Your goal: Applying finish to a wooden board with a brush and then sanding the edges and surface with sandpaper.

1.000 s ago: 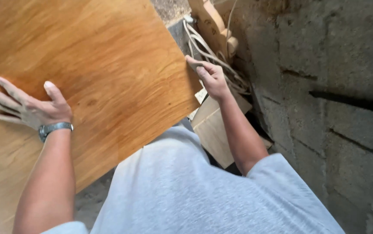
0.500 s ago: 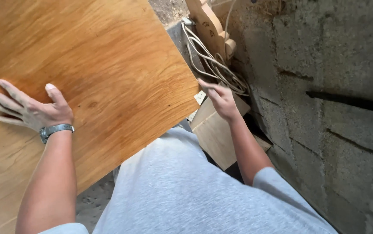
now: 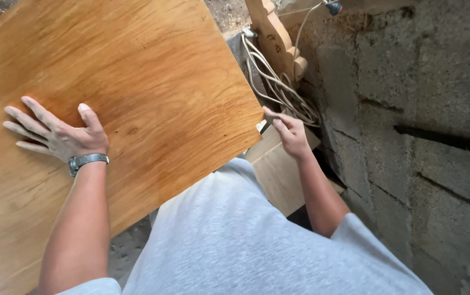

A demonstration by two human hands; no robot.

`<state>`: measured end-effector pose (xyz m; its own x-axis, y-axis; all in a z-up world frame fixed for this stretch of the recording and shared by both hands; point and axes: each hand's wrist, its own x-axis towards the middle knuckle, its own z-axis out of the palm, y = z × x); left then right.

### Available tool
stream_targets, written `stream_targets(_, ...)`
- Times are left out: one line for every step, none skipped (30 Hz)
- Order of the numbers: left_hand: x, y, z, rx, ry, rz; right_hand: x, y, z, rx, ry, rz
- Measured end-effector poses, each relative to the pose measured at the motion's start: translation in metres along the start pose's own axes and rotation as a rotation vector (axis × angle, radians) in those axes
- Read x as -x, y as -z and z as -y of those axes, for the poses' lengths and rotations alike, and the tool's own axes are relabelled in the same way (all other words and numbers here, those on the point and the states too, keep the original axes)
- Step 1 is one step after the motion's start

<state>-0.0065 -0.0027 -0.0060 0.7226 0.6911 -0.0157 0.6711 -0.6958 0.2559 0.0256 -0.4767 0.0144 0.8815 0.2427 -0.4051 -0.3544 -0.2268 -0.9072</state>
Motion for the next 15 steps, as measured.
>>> stream_targets(0.000,0.000,0.001,-0.001,0.000,0.000,-0.008,-0.002,0.000,0.012,0.038,-0.002)
stream_targets(-0.001,-0.003,0.001,-0.001,0.014,-0.018,-0.021,-0.002,0.001,0.013,0.053,0.015)
stream_targets(-0.004,-0.006,0.001,-0.009,-0.011,-0.046,-0.034,-0.003,0.002,-0.004,0.080,0.030)
stream_targets(-0.002,-0.006,0.004,-0.028,-0.038,-0.064,-0.040,-0.007,0.002,-0.026,0.095,0.043)
stream_targets(0.002,0.000,0.007,-0.037,-0.027,-0.072,-0.047,-0.014,0.006,-0.031,0.097,0.060)
stream_targets(-0.001,0.000,0.003,-0.020,-0.021,-0.052,-0.060,-0.017,0.011,-0.022,0.081,0.039)
stream_targets(-0.002,0.000,-0.002,-0.001,-0.016,-0.032,-0.072,-0.020,0.015,-0.013,0.065,0.019)
stream_targets(-0.004,-0.001,-0.002,-0.002,-0.014,-0.041,-0.094,-0.026,0.024,-0.016,0.073,0.023)
stream_targets(-0.005,-0.003,-0.002,-0.002,-0.021,-0.039,-0.116,-0.033,0.032,0.028,0.144,0.019)
stream_targets(-0.004,-0.003,0.001,-0.010,-0.030,-0.032,-0.133,-0.041,0.038,0.065,0.209,0.013)
stream_targets(-0.001,-0.002,0.002,-0.018,-0.031,-0.036,-0.157,-0.053,0.046,0.057,0.210,0.016)
stream_targets(-0.002,-0.002,0.001,-0.011,-0.027,-0.035,-0.184,-0.063,0.056,-0.003,0.260,0.013)
stream_targets(-0.003,-0.003,-0.001,-0.004,-0.023,-0.033,-0.211,-0.072,0.067,-0.063,0.310,0.011)
stream_targets(-0.004,-0.002,-0.002,-0.007,-0.024,-0.045,-0.241,-0.078,0.070,-0.070,0.319,0.015)
stream_targets(-0.004,-0.001,-0.003,0.004,-0.022,-0.038,-0.271,-0.084,0.073,-0.055,0.435,0.059)
